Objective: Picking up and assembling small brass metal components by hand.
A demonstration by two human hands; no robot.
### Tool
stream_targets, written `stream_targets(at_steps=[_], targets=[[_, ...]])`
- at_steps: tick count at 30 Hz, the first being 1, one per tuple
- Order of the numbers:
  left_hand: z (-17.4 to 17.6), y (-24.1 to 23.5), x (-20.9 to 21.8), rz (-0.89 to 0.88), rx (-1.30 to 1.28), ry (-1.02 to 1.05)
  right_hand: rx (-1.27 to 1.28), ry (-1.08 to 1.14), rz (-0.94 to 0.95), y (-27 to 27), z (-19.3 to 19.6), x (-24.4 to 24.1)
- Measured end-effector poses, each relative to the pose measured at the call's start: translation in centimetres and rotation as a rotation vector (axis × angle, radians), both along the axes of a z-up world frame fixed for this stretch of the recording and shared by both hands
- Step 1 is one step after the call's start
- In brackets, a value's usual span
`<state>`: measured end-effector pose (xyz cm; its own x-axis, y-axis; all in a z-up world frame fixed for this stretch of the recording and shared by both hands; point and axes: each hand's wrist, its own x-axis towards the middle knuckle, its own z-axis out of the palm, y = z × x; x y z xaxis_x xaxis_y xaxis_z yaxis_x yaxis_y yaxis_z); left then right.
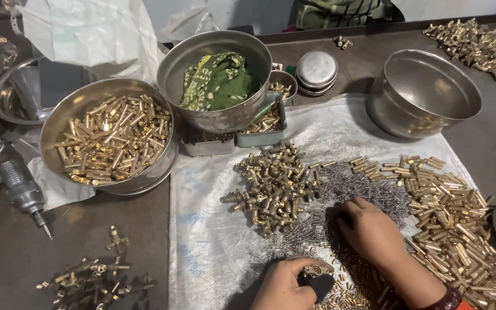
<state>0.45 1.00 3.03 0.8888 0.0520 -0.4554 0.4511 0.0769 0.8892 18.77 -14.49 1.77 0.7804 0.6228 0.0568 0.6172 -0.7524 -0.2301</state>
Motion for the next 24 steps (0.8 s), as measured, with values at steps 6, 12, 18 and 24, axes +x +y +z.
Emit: stream_targets(at_steps=[6, 12, 18, 24], targets=[[-2.9, -0.6, 0.1, 0.057, -0.13, -0.044, 0.083, 0.144, -0.044, -1.3, 0.6, -0.6], [-2.5, -0.9, 0.2, 0.121, -0.134, -0.049, 0.469, 0.939, -0.109, -3.1, 1.9, -3.7], [-5.1, -1.4, 0.3, 0.19, -0.257, -0.105, 0.585, 0.907, -0.111, -3.5, 0.7, -5.2], [-5.3, -1.7, 0.5, 0.2, -0.34, -0.162, 0.434, 0.894, -0.07, -2.3, 3.8, -6.4]])
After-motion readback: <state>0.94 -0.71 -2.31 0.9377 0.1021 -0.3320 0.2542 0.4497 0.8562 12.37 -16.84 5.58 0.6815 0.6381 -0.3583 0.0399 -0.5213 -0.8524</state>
